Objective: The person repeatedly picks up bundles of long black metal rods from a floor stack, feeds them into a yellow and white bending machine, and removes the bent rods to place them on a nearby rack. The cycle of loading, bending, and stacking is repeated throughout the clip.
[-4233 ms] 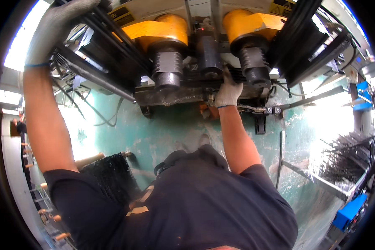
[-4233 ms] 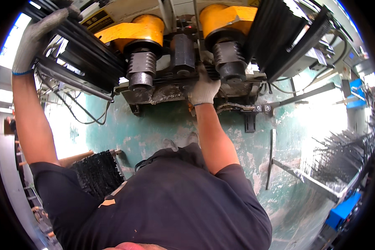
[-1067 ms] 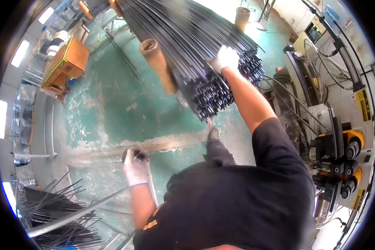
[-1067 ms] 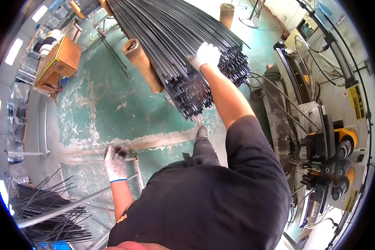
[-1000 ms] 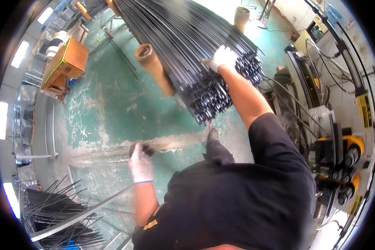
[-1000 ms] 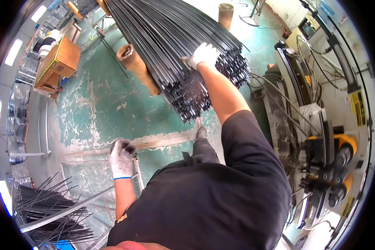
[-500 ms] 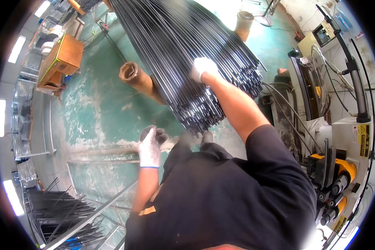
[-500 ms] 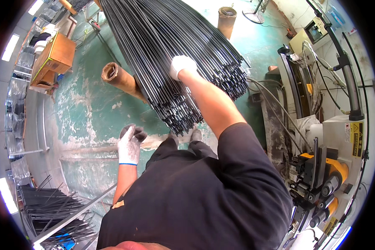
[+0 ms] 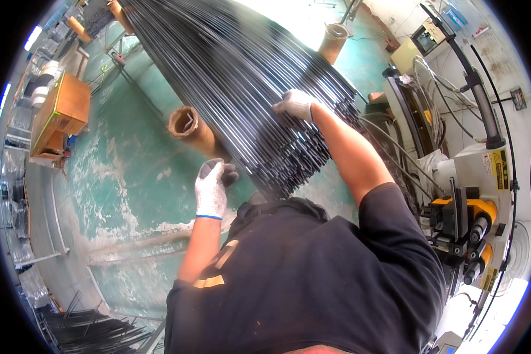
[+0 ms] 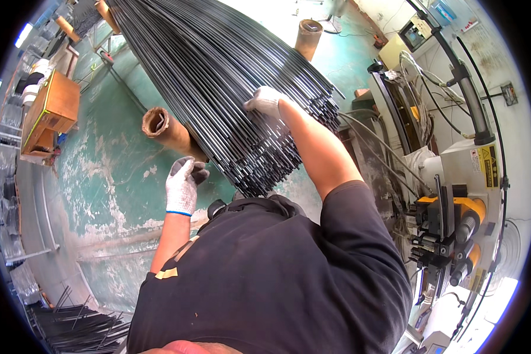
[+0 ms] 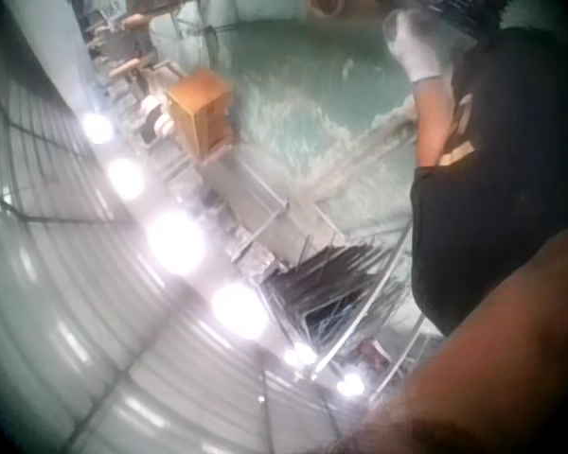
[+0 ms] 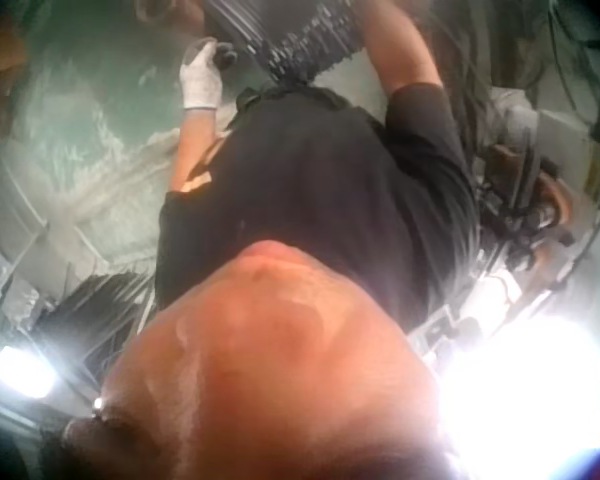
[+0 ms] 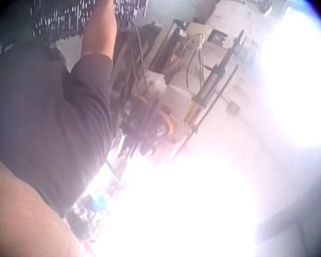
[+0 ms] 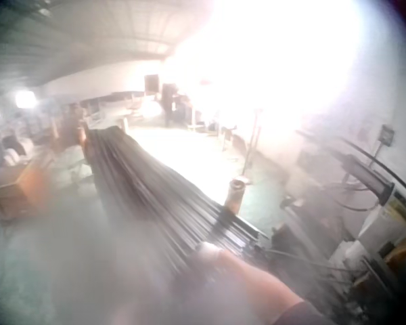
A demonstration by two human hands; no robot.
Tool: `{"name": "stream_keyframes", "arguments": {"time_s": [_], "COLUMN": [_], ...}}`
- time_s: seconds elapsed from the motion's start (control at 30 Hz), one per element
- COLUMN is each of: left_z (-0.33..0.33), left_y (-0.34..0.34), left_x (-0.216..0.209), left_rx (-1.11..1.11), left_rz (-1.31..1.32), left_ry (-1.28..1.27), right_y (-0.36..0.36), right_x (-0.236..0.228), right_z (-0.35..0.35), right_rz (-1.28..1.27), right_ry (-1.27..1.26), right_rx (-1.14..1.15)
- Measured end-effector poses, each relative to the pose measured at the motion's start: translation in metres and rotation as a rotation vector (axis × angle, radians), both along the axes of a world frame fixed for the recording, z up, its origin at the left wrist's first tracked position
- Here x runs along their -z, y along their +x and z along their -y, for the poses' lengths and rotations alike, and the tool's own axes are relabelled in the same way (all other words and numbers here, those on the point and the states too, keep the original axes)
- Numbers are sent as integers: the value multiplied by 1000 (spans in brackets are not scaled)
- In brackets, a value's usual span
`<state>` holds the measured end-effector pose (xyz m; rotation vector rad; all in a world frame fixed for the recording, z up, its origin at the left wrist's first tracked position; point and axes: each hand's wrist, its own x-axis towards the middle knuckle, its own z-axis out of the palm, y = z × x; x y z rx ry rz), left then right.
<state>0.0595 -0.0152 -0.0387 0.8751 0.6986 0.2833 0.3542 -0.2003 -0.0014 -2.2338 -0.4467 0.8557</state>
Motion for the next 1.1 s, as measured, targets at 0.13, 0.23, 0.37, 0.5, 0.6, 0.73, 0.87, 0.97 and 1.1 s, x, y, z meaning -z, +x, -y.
{"name": "stream_keyframes", "arguments": {"time_s": [0.13, 0.23, 0.37, 0.5, 0.6, 0.73, 0.87, 0.97, 1.1], "left_z": [0, 12, 20, 18, 17, 11, -4, -2, -16], "left_y": [3, 13, 27, 48, 71, 121, 183, 223, 237], "left_x": [9, 9, -9, -4, -3, 5, 28, 20, 31], "left_rx": [89, 167, 261, 307, 347, 358, 427, 337, 279], "left_rz": [-48, -55, -38, -33, -51, -30, 60, 67, 119], "left_ry": [-16, -35, -60, -13, 11, -176, -345, -545, -499], "right_y": [-13, -6, -17, -46, -75, -171, -289, -405, -501], "right_x": [-15, -3, -15, -24, -19, -34, -60, -65, -54], "right_z": [-9, -13, -10, 6, 39, 106, 188, 266, 354], "right_rz": [130, 411, 538, 581, 534, 439, 326, 422, 155], "right_ry": [-228, -411, -485, -481, -349, -379, -536, -676, -879], "right_rx": [5, -116, -128, -112, -140, -29, 130, 260, 524]}}
